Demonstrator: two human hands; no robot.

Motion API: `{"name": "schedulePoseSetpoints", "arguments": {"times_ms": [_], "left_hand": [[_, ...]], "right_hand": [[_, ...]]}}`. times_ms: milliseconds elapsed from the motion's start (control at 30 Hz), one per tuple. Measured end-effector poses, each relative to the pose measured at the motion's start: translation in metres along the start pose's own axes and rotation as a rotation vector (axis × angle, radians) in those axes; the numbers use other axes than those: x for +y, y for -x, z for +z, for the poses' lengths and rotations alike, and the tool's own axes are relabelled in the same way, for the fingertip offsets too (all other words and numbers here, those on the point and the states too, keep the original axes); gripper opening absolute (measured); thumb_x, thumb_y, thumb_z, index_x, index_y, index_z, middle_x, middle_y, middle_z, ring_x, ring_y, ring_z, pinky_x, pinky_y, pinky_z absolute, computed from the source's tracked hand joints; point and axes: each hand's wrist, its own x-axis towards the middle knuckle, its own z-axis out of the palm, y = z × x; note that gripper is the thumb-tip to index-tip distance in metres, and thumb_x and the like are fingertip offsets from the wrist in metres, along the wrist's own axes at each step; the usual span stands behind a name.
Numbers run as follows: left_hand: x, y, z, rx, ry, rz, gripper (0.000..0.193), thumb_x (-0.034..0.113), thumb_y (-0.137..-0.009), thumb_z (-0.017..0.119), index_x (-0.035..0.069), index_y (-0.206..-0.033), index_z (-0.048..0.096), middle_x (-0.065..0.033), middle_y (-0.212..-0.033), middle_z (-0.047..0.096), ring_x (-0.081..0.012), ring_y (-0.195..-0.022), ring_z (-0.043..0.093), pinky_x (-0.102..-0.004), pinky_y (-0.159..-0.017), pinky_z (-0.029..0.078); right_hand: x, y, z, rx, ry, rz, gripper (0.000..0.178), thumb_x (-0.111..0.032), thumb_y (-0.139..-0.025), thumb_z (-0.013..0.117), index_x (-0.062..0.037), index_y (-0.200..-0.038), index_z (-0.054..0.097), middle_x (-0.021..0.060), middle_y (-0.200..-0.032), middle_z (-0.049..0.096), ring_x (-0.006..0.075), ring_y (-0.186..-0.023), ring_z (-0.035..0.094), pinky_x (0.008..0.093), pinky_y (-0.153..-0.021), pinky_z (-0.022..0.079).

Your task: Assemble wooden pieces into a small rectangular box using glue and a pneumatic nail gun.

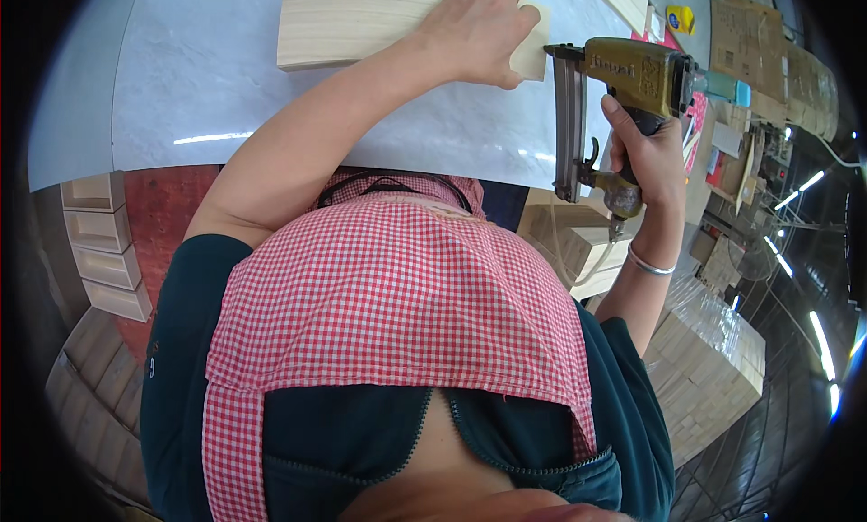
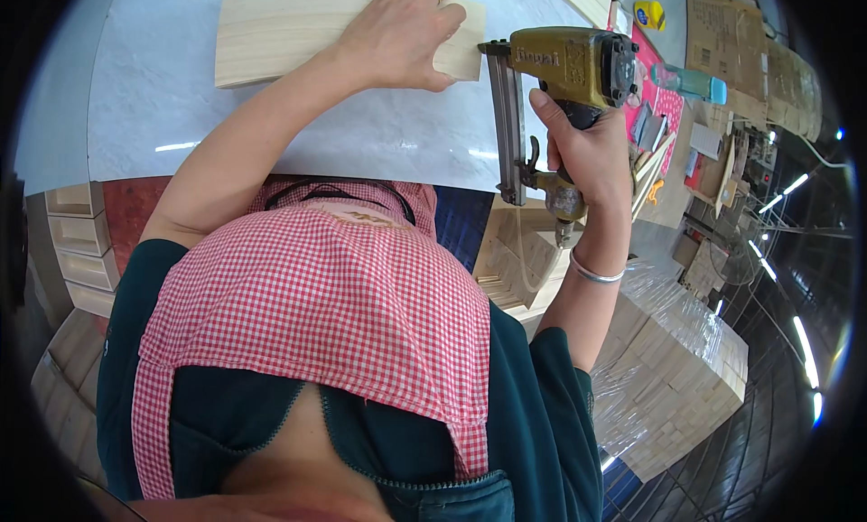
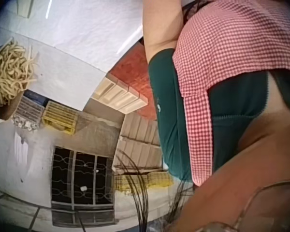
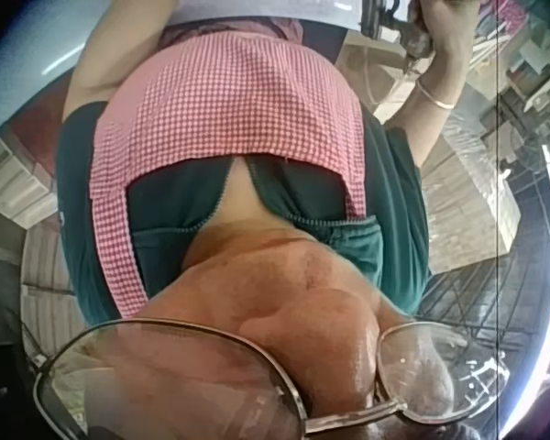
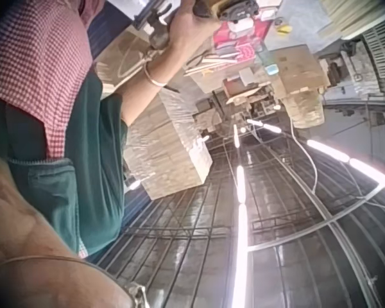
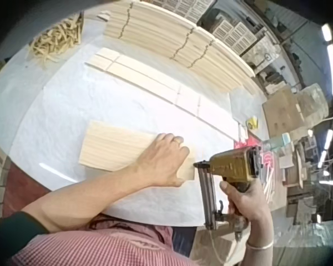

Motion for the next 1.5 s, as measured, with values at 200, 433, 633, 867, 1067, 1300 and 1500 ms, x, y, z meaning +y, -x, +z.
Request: {"name": "schedulePoseSetpoints", "arguments": {"times_ms": [200, 433, 633, 867, 1067, 1300, 1500], "left_hand": [[-0.005, 0.004, 0.019, 0.046, -0.149, -0.021, 0.048, 0.034, -0.066, 0.085, 0.003, -0.097, 0.066, -0.0197, -0.125, 0.061, -0.0340, -0.117, 0.055, -0.0449, -0.105, 0.041], [-0.016, 0.005, 0.041, 0.246, -0.236, 0.012, 0.050, 0.038, -0.063, 0.085, 0.007, -0.099, 0.070, -0.0141, -0.133, 0.062, -0.0289, -0.118, 0.056, -0.0402, -0.107, 0.039], [0.000, 0.005, 0.017, 0.118, -0.117, -0.061, 0.051, 0.038, -0.062, 0.086, 0.007, -0.100, 0.070, -0.0138, -0.133, 0.062, -0.0291, -0.118, 0.056, -0.0397, -0.107, 0.039], [0.002, 0.009, 0.005, 0.070, -0.105, -0.044, 0.056, 0.035, -0.067, 0.086, 0.006, -0.111, 0.068, -0.0144, -0.138, 0.059, -0.0296, -0.124, 0.054, -0.0413, -0.111, 0.037], [-0.028, 0.043, -0.024, 0.285, -0.242, 0.110, 0.064, 0.034, -0.068, 0.088, 0.000, -0.114, 0.061, -0.0294, -0.141, 0.048, -0.0435, -0.141, 0.037, -0.0570, -0.114, 0.032], [-0.079, 0.131, -0.117, -0.348, 0.029, -0.314, 0.045, 0.024, -0.070, 0.082, 0.003, -0.102, 0.057, -0.0268, -0.131, 0.053, -0.0428, -0.130, 0.045, -0.0478, -0.111, 0.036], [-0.051, 0.095, -0.081, -0.218, 0.184, -0.242, 0.038, 0.021, -0.070, 0.080, 0.004, -0.095, 0.059, -0.0202, -0.110, 0.055, -0.0385, -0.108, 0.051, -0.0451, -0.098, 0.042]], "right_hand": [[-0.014, -0.021, -0.002, -0.001, 0.048, -0.015, 0.025, -0.025, -0.090, 0.079, -0.0036, -0.085, 0.066, -0.0001, -0.053, 0.053, 0.0092, -0.040, 0.046, 0.0233, -0.039, 0.036], [-0.020, -0.040, -0.001, -0.030, 0.057, -0.037, 0.026, -0.025, -0.091, 0.079, -0.0040, -0.084, 0.065, -0.0003, -0.053, 0.053, 0.0092, -0.040, 0.046, 0.0231, -0.039, 0.036], [-0.015, -0.048, -0.006, -0.026, 0.033, 0.004, 0.027, -0.026, -0.090, 0.079, -0.0042, -0.084, 0.065, -0.0003, -0.053, 0.053, 0.0093, -0.039, 0.046, 0.0228, -0.039, 0.037], [-0.030, -0.064, -0.018, -0.105, 0.183, -0.032, 0.028, -0.027, -0.090, 0.079, -0.0035, -0.084, 0.065, 0.0001, -0.053, 0.054, 0.0095, -0.039, 0.046, 0.0225, -0.039, 0.037], [-0.037, -0.053, -0.017, -0.077, 0.276, -0.093, 0.029, -0.027, -0.089, 0.079, -0.0027, -0.083, 0.064, 0.0003, -0.054, 0.055, 0.0095, -0.039, 0.046, 0.0222, -0.040, 0.037], [-0.004, -0.003, -0.023, -0.038, 0.143, -0.051, 0.027, -0.022, -0.088, 0.079, 0.0021, -0.088, 0.066, 0.0023, -0.053, 0.057, 0.0105, -0.038, 0.048, 0.0234, -0.038, 0.037], [0.003, 0.024, -0.005, -0.046, 0.064, -0.097, 0.025, -0.020, -0.088, 0.080, 0.0013, -0.088, 0.067, 0.0021, -0.055, 0.057, 0.0100, -0.039, 0.048, 0.0232, -0.038, 0.037]]}}
